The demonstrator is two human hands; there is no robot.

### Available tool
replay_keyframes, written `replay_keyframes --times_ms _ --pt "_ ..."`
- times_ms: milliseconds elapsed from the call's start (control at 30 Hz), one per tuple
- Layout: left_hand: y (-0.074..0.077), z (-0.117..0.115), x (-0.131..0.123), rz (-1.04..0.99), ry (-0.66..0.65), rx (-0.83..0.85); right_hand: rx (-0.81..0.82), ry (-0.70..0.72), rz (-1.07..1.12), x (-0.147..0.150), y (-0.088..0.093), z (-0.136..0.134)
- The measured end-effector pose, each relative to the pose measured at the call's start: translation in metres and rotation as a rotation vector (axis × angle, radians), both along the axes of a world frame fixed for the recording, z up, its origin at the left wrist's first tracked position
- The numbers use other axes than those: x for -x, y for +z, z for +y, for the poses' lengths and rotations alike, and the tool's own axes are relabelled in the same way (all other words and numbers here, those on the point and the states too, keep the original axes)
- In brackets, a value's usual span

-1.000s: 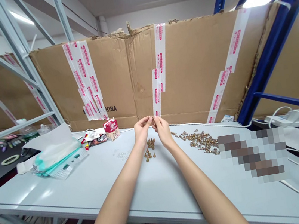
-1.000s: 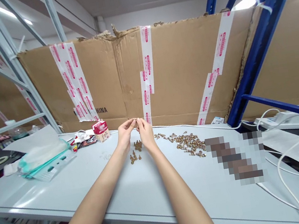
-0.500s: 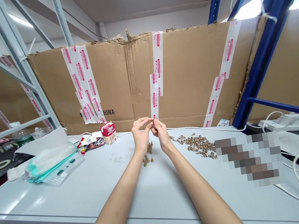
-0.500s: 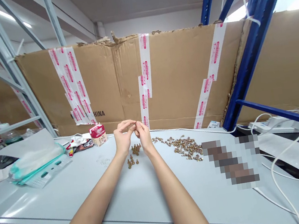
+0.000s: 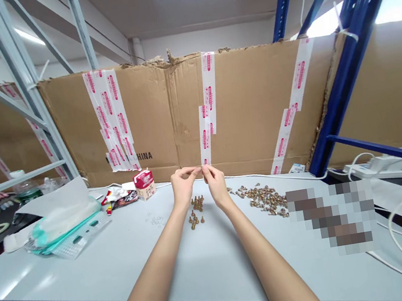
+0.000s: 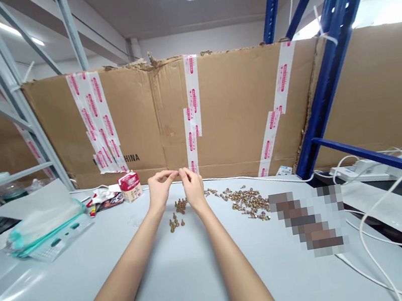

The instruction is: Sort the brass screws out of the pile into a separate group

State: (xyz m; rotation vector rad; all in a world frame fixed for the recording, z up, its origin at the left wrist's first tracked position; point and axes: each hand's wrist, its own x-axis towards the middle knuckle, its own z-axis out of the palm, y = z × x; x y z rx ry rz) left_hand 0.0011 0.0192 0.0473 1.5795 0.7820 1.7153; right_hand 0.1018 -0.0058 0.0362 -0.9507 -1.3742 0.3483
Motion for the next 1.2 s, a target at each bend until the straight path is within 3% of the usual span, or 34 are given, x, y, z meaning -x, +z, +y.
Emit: replay_keyframes --times_ms 133,200,400,500,667,800,1033,1200 --pt "-0.001 0.006 0.004 0.026 -0.23 0.125 -0.005 -0.097 -0.114 -0.006 -0.004 0.001" --pt "-0.003 0.009 0.005 0.065 -0.262 0.149 0.004 -0.094 -0.116 -0.008 -0.007 0.004" --pt "-0.01 0.007 0.0 0.21 0.035 -0.104 0.129 0.166 0.099 -0.009 -0.013 0.014" --pt "-0.01 0.005 -0.001 0.246 0.069 -0.169 0.189 0.267 0.185 -0.009 -0.014 0.017" --pt "-0.013 0.014 0.002 0.235 -0.062 -0.006 0.13 0.091 -0.001 -0.012 -0.016 0.016" --pt "-0.015 0.019 0.004 0.297 -0.081 0.028 0.135 0.008 -0.16 -0.015 -0.017 0.014" --pt "-0.009 0.009 0.008 0.51 0.126 -0.233 0.196 0.161 -0.089 -0.021 -0.021 0.019" --pt "-0.011 0.015 0.009 0.447 -0.013 -0.076 0.17 0.092 -0.139 -0.019 -0.023 0.019"
